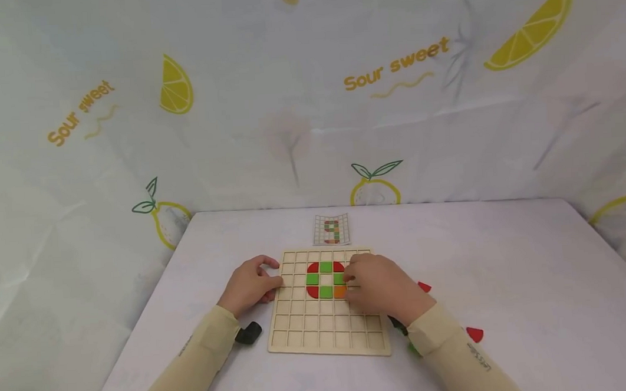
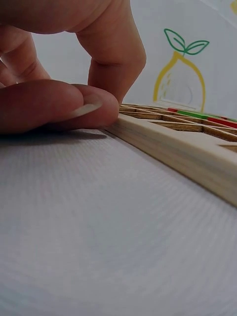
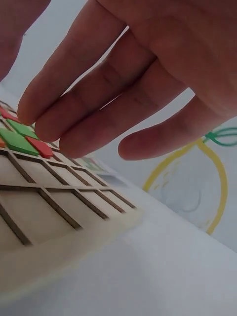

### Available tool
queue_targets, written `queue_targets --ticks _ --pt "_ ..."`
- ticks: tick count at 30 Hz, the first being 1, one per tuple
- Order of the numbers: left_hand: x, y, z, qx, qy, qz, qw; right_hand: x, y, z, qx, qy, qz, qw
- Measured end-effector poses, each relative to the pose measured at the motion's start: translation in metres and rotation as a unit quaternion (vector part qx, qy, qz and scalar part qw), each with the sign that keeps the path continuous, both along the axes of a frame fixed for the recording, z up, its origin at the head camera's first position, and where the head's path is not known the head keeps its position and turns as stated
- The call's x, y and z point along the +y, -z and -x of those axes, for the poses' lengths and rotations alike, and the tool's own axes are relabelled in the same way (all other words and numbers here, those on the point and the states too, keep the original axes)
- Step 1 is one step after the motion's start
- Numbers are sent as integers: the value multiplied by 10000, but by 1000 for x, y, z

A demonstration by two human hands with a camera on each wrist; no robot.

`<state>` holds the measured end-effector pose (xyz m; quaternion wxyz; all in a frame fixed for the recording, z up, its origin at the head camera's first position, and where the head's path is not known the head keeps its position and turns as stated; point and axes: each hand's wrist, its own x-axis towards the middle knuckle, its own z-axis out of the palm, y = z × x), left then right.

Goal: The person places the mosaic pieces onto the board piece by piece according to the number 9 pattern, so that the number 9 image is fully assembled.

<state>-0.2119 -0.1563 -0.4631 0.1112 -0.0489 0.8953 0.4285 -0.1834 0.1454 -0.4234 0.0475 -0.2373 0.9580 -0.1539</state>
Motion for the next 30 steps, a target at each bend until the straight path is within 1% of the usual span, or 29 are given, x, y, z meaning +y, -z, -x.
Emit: queue_targets --ticks 2,5,9,12,15,19,24,26,30 --pt "2 1 0 47 28 21 10000 15 -2 -5 -188 300 118 9993" --pt "2 2 -3 73 -11 10 10000 42 0 -15 -447 614 365 9964" --pt "-2 1 -6 50 -85 -40 9999 82 3 -38 -731 830 935 9895" --pt "-1 2 -4 36 -80 -36 10000 106 3 -55 -910 935 1287 9831" --pt "3 4 -2 30 -44 -2 10000 121 5 -65 -1114 1020 1463 9776" --pt "2 4 -2 11 -84 -8 10000 121 11 -63 -1308 1001 1501 9749" --pt "4 4 -2 25 -1 -57 10000 118 18 -63 -1187 1062 1287 9788" --pt "4 3 -3 18 -5 -41 10000 116 19 -64 -1121 1049 1248 9802" --pt "5 2 -3 3 -69 -2 10000 113 20 -64 -1160 1009 1260 9800"
